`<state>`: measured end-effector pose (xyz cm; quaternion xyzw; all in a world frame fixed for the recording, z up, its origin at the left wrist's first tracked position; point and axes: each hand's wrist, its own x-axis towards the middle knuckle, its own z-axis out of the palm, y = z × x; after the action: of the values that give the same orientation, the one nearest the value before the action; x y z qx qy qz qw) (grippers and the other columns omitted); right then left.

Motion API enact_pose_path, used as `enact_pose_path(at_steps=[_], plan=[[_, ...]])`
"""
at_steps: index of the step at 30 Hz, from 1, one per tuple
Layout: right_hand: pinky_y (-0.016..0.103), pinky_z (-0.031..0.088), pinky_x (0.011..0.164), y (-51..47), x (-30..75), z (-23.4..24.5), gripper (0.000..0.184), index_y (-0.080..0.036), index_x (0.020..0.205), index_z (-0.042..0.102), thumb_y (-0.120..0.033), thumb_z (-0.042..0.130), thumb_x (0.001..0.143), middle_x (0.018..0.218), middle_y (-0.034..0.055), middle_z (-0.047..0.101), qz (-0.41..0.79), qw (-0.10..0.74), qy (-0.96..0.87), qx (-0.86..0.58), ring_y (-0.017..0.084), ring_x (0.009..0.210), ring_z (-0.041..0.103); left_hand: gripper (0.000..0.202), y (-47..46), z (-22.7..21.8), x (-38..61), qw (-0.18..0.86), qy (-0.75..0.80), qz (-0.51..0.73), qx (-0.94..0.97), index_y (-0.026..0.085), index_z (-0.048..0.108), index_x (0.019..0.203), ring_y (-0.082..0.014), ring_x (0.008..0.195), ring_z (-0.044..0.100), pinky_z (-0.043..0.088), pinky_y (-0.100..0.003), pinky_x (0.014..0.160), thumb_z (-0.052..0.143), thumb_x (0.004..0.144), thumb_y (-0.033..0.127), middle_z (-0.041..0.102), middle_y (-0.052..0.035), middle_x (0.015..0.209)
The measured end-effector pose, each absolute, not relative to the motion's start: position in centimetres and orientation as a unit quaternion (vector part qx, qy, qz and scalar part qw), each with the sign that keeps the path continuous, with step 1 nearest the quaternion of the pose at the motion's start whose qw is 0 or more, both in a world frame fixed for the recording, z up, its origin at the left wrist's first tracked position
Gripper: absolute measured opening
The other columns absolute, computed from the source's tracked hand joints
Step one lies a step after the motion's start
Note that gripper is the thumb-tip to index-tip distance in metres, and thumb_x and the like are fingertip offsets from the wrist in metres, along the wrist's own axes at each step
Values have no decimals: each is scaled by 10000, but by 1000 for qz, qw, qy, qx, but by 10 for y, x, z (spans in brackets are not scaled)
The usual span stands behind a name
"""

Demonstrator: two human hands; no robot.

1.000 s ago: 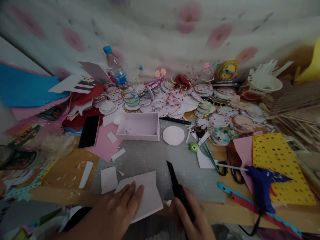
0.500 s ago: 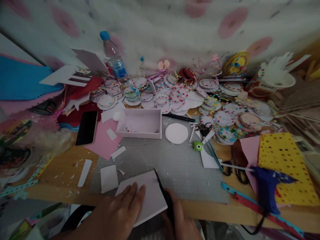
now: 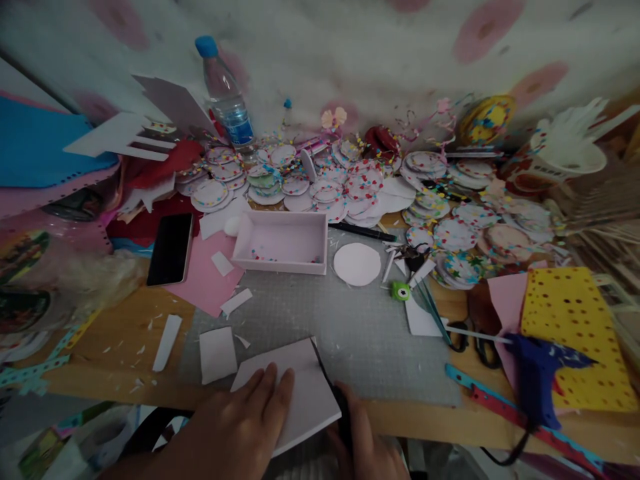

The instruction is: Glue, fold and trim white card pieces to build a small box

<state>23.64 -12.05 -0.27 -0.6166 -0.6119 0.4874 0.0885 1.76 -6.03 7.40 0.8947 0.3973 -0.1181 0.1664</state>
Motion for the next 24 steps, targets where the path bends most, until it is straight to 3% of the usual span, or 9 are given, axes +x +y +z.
enact_pose_path(at_steps=[5,10,14,17,21,24], plan=[[315,598,611,-127,239,-12,490,-180,1362,420,-439,331,955,1107,142,705,456,80,-644,-609,274,803,727,425,-60,83,25,126,432,-126,884,38,577,1229,-352,961,680,599,-365,671,413,838,60,639,-287,1131],[381,568,493,-138,223,-21,477,-169,1316,473,-370,216,968,863,128,756,333,72,-652,-677,312,604,719,445,-62,83,25,103,441,-119,884,60,589,1223,-319,960,687,598,-337,686,369,837,47,654,-256,1125],[364,548,451,-140,216,-27,444,-172,1276,501,-313,236,949,773,111,753,293,60,-661,-688,303,547,709,446,-62,77,21,105,420,-102,895,44,587,1219,-319,942,692,599,-320,670,345,844,67,657,-271,1104],[332,545,451,-137,218,-30,434,-148,1283,484,-290,275,931,725,108,746,303,54,-674,-672,289,545,710,443,-60,75,19,106,411,-100,900,24,578,1214,-331,944,689,600,-329,662,360,830,55,652,-288,1097],[336,567,543,-135,221,-34,453,-116,1321,429,-233,276,912,846,155,748,354,68,-679,-640,274,631,724,424,-58,74,18,122,393,-95,907,-15,565,1206,-367,895,695,601,-345,590,416,821,81,646,-328,1063],[338,570,578,-134,220,-34,464,-124,1320,436,-216,306,884,831,146,749,378,68,-662,-644,265,626,721,417,-59,73,17,128,396,-93,904,-20,550,1216,-370,904,693,602,-350,602,429,831,87,641,-335,1072]])
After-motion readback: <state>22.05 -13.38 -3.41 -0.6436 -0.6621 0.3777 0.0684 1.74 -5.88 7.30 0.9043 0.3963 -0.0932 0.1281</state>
